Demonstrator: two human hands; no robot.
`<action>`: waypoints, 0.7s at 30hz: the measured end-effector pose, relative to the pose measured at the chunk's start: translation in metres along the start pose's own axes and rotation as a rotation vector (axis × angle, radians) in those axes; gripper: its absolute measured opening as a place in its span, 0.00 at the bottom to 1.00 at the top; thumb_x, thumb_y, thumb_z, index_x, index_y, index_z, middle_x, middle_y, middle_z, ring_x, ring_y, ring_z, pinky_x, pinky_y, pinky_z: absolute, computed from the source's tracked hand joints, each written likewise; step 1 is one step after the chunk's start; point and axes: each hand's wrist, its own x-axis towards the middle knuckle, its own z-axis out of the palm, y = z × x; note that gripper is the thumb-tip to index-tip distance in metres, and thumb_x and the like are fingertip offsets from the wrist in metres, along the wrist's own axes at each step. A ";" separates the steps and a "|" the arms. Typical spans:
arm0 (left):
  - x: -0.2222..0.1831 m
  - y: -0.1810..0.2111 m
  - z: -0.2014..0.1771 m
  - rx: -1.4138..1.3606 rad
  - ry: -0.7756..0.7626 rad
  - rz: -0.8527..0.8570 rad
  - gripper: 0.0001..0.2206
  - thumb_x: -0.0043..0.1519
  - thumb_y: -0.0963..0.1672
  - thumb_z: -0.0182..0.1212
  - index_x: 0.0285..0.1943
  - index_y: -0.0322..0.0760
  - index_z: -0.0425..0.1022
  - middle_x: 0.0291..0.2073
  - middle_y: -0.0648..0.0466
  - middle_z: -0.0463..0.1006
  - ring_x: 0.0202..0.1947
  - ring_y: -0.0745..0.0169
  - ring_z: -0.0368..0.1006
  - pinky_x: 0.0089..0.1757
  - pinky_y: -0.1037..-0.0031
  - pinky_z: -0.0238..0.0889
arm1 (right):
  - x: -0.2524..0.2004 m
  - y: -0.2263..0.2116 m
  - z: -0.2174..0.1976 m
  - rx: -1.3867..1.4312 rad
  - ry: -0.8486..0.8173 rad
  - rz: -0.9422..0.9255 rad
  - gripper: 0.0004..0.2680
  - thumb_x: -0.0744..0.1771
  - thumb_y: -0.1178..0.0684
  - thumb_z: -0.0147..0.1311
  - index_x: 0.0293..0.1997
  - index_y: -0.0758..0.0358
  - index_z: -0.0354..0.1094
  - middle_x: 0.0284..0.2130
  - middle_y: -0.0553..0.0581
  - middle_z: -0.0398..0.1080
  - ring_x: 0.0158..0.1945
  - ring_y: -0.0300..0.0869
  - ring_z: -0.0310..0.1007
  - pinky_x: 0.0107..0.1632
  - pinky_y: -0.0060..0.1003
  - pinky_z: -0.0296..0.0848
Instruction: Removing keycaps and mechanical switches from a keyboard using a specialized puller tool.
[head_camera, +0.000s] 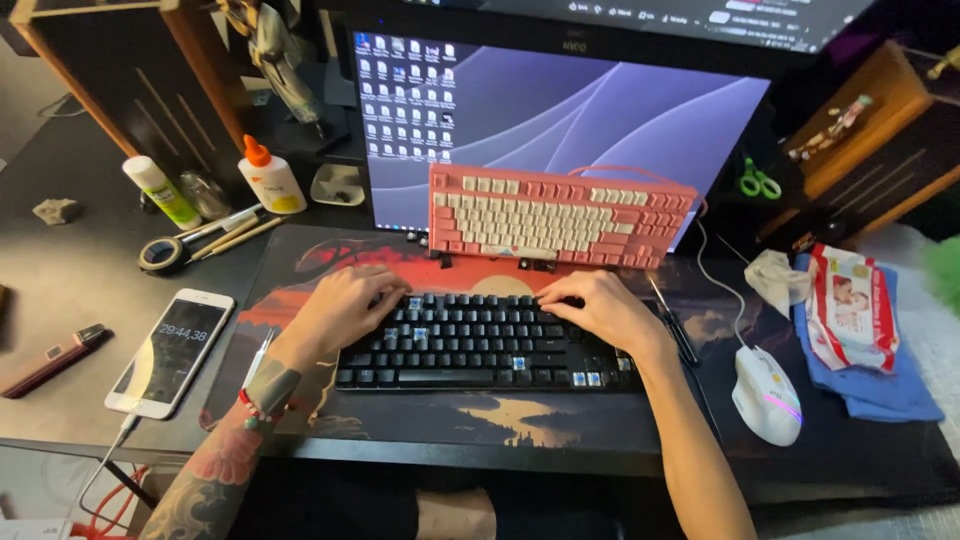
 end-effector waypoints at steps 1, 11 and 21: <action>0.000 0.002 0.000 0.009 -0.013 -0.009 0.10 0.78 0.48 0.64 0.56 0.43 0.90 0.45 0.49 0.93 0.51 0.37 0.90 0.50 0.50 0.84 | -0.002 -0.007 -0.003 -0.035 -0.034 0.016 0.06 0.74 0.54 0.68 0.53 0.62 0.90 0.58 0.65 0.90 0.64 0.60 0.89 0.65 0.53 0.87; 0.001 0.011 -0.006 0.017 -0.049 -0.024 0.10 0.79 0.47 0.63 0.56 0.43 0.89 0.44 0.51 0.91 0.52 0.41 0.89 0.53 0.55 0.83 | 0.003 -0.020 -0.006 -0.109 -0.114 0.100 0.08 0.75 0.51 0.65 0.53 0.61 0.89 0.60 0.65 0.89 0.67 0.60 0.87 0.70 0.56 0.84; -0.002 0.011 -0.011 0.008 -0.086 -0.024 0.11 0.82 0.47 0.61 0.58 0.43 0.90 0.49 0.53 0.93 0.55 0.47 0.90 0.56 0.60 0.82 | 0.039 0.025 0.021 -0.235 0.164 0.088 0.07 0.77 0.50 0.63 0.58 0.55 0.86 0.52 0.57 0.87 0.58 0.53 0.89 0.61 0.46 0.87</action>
